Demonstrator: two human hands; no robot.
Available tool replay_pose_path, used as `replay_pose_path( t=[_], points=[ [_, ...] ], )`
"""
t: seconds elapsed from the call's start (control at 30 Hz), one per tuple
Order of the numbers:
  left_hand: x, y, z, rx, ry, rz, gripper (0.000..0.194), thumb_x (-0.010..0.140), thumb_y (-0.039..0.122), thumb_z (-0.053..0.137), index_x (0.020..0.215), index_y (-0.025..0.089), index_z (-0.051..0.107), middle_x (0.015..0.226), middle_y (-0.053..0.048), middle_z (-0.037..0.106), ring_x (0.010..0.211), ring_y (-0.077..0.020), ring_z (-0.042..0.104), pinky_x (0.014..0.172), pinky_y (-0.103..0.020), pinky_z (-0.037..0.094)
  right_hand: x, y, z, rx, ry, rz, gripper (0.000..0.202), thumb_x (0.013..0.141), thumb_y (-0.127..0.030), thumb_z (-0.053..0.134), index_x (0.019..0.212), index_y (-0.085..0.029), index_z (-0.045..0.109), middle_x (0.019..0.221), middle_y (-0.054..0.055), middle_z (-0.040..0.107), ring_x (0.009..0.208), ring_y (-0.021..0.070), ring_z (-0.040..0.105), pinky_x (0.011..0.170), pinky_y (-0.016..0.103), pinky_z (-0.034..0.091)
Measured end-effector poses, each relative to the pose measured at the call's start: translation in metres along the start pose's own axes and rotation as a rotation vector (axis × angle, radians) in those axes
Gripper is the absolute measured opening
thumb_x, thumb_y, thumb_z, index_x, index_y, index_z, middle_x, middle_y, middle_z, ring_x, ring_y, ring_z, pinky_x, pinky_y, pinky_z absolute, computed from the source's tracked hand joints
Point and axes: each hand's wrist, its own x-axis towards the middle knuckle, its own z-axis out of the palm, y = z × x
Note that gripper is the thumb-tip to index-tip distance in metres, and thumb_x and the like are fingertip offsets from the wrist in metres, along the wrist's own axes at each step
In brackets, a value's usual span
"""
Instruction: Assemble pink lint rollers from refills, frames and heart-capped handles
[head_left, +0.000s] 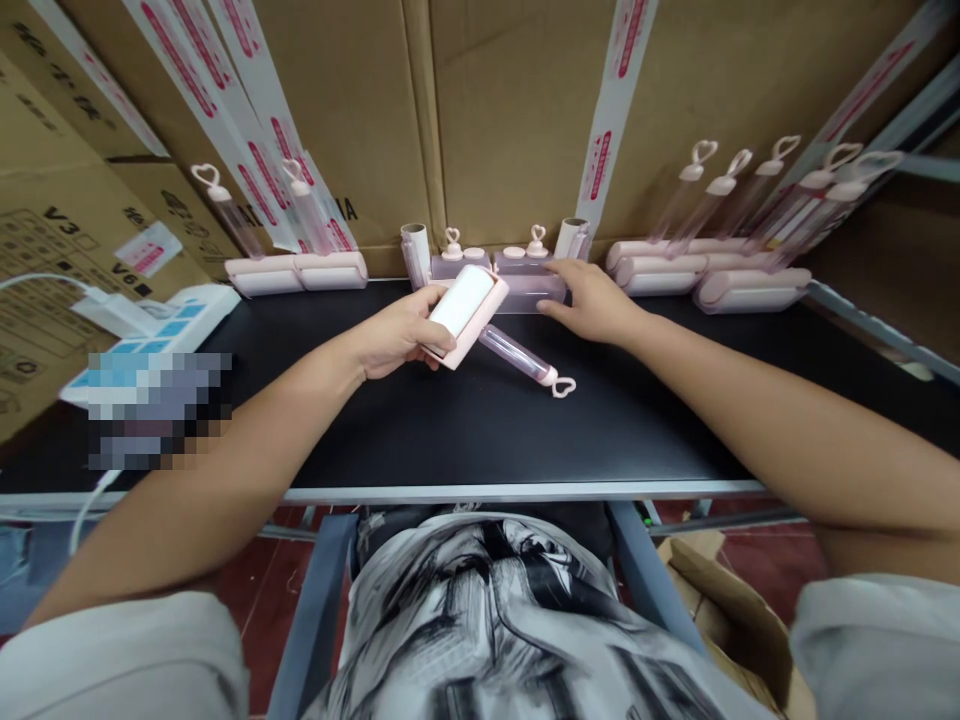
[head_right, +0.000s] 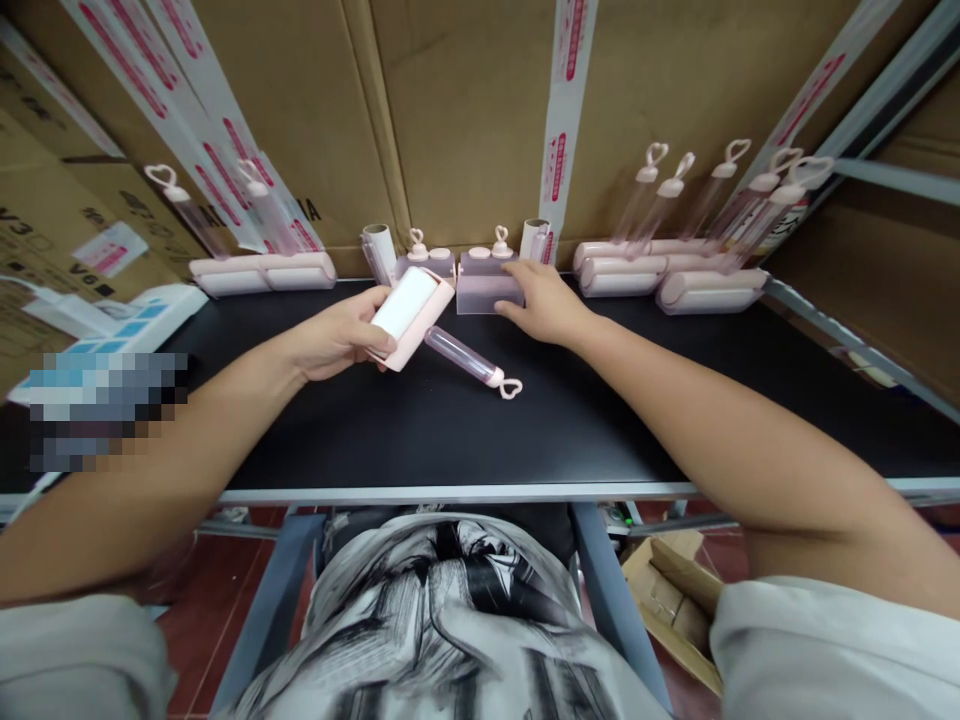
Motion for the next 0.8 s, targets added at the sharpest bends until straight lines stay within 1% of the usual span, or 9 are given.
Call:
replay_pose_path(
  t=[0.13,0.2,0.3,0.37,0.43,0.5,0.57,0.7,0.8],
  points=[
    [-0.003,0.007,-0.006,-0.027,0.042,0.088,0.086,0.055,0.015,0.087,0.138,0.023,0.065,0.122,-0.008,0.07,0.088,-0.0197,0.07,0.057,-0.02,0.053,0.001,0.008,0.011,0.016,-0.07,0.034,0.069,0.09,-0.037,0.077,0.152,-0.01,0.063,0.151,0.026,0.067,0.142,0.0421,0.061,0.123,0.063,0.044],
    [-0.002,0.009,-0.009,-0.067,0.101,0.142,0.086,0.055,0.016,0.086,0.138,0.022,0.064,0.123,-0.008,0.07,0.093,-0.0214,0.072,0.06,-0.021,0.055,0.001,0.002,0.011,0.003,-0.056,0.062,0.066,0.088,-0.037,0.079,0.147,-0.01,0.067,0.142,0.025,0.07,0.132,0.0416,0.066,0.118,0.062,0.048],
    [0.001,0.012,-0.012,-0.137,0.171,0.242,0.074,0.061,0.023,0.086,0.131,0.022,0.063,0.12,-0.007,0.073,0.097,-0.0235,0.074,0.07,-0.028,0.063,0.001,-0.01,0.006,0.066,-0.004,0.151,0.058,0.085,-0.04,0.08,0.134,-0.012,0.073,0.126,0.021,0.074,0.112,0.0376,0.071,0.107,0.06,0.054],
    [0.004,0.012,-0.012,-0.163,0.202,0.323,0.063,0.069,0.035,0.088,0.125,0.023,0.064,0.114,-0.006,0.075,0.098,-0.0238,0.076,0.076,-0.032,0.066,0.001,-0.021,0.001,0.273,0.04,0.247,0.046,0.085,-0.042,0.078,0.123,-0.016,0.075,0.111,0.013,0.076,0.096,0.031,0.07,0.097,0.055,0.059],
    [0.006,0.009,-0.01,-0.166,0.21,0.379,0.057,0.076,0.049,0.089,0.12,0.022,0.064,0.105,-0.006,0.075,0.092,-0.0234,0.076,0.074,-0.033,0.066,0.0,-0.034,-0.005,0.62,0.071,0.348,0.036,0.087,-0.043,0.075,0.115,-0.02,0.073,0.101,0.007,0.075,0.084,0.0244,0.068,0.084,0.046,0.062],
    [0.007,0.005,-0.007,-0.135,0.206,0.366,0.06,0.078,0.06,0.091,0.115,0.021,0.064,0.094,-0.004,0.072,0.079,-0.0214,0.074,0.064,-0.032,0.064,-0.003,-0.051,-0.012,0.969,0.065,0.411,0.032,0.086,-0.042,0.077,0.11,-0.022,0.072,0.097,0.004,0.074,0.08,0.0202,0.068,0.077,0.038,0.063],
    [0.006,0.0,-0.001,-0.06,0.202,0.304,0.065,0.077,0.066,0.093,0.112,0.021,0.063,0.086,-0.003,0.07,0.067,-0.0187,0.07,0.055,-0.03,0.06,-0.008,-0.069,-0.018,1.181,0.018,0.441,0.032,0.082,-0.04,0.082,0.106,-0.022,0.071,0.095,0.003,0.075,0.08,0.0189,0.071,0.079,0.037,0.065],
    [0.004,-0.008,0.009,0.057,0.189,0.246,0.07,0.077,0.069,0.093,0.118,0.022,0.06,0.085,-0.002,0.072,0.061,-0.0165,0.07,0.05,-0.024,0.055,-0.019,-0.099,-0.025,1.299,-0.132,0.486,0.033,0.08,-0.042,0.089,0.097,-0.021,0.07,0.091,0.005,0.078,0.083,0.0212,0.077,0.087,0.041,0.068],
    [0.004,-0.009,0.011,0.055,0.167,0.236,0.073,0.078,0.072,0.091,0.121,0.024,0.057,0.084,-0.001,0.073,0.059,-0.0173,0.072,0.049,-0.025,0.055,-0.023,-0.108,-0.025,1.311,-0.173,0.507,0.034,0.078,-0.042,0.092,0.095,-0.021,0.072,0.089,0.005,0.078,0.079,0.0199,0.076,0.082,0.038,0.068]
  ],
)
